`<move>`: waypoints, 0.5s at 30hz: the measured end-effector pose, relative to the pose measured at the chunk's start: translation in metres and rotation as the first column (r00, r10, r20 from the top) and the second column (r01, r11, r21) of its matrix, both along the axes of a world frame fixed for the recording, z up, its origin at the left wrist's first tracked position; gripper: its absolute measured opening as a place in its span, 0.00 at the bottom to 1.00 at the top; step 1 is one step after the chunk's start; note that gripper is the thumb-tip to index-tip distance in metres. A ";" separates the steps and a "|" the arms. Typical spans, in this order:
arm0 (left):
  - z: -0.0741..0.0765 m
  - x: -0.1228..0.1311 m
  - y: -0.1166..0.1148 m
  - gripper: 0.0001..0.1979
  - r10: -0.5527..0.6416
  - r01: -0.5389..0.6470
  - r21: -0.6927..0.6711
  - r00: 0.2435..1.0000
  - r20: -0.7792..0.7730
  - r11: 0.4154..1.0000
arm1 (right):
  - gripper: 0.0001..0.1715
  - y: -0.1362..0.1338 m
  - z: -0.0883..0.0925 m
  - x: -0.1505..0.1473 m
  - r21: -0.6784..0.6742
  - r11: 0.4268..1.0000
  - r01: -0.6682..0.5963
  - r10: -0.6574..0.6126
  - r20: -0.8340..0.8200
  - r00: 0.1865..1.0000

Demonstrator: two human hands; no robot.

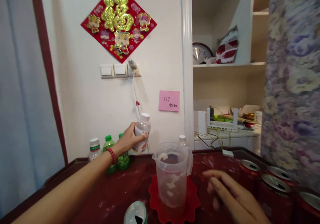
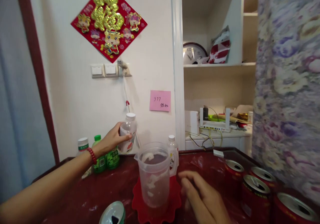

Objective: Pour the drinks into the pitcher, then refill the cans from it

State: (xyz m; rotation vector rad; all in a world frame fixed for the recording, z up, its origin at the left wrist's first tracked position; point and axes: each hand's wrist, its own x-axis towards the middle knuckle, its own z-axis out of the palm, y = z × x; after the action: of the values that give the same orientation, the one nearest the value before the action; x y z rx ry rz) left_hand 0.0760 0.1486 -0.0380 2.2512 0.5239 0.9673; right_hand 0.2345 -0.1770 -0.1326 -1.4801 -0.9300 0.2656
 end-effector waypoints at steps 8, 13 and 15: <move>0.015 -0.025 -0.074 0.23 -0.090 0.148 0.322 0.978 -0.186 0.935 | 0.28 0.083 0.107 -0.009 -0.012 0.995 -0.100 0.100 0.277 0.956; 0.014 -0.026 -0.085 0.17 -0.149 0.240 0.424 0.960 -0.238 0.873 | 0.22 0.102 0.130 -0.021 -0.165 0.986 -0.010 0.093 0.504 0.859; 0.014 -0.026 -0.082 0.18 -0.134 0.241 0.450 0.957 -0.257 0.860 | 0.18 0.103 0.130 -0.023 -0.184 0.983 -0.001 0.102 0.538 0.837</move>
State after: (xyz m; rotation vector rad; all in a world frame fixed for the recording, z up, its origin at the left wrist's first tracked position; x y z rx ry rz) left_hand 0.0497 0.0661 -0.0242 2.8144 0.1492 0.8157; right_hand 0.2117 -0.0742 -0.0022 -1.7374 -1.4367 -0.0503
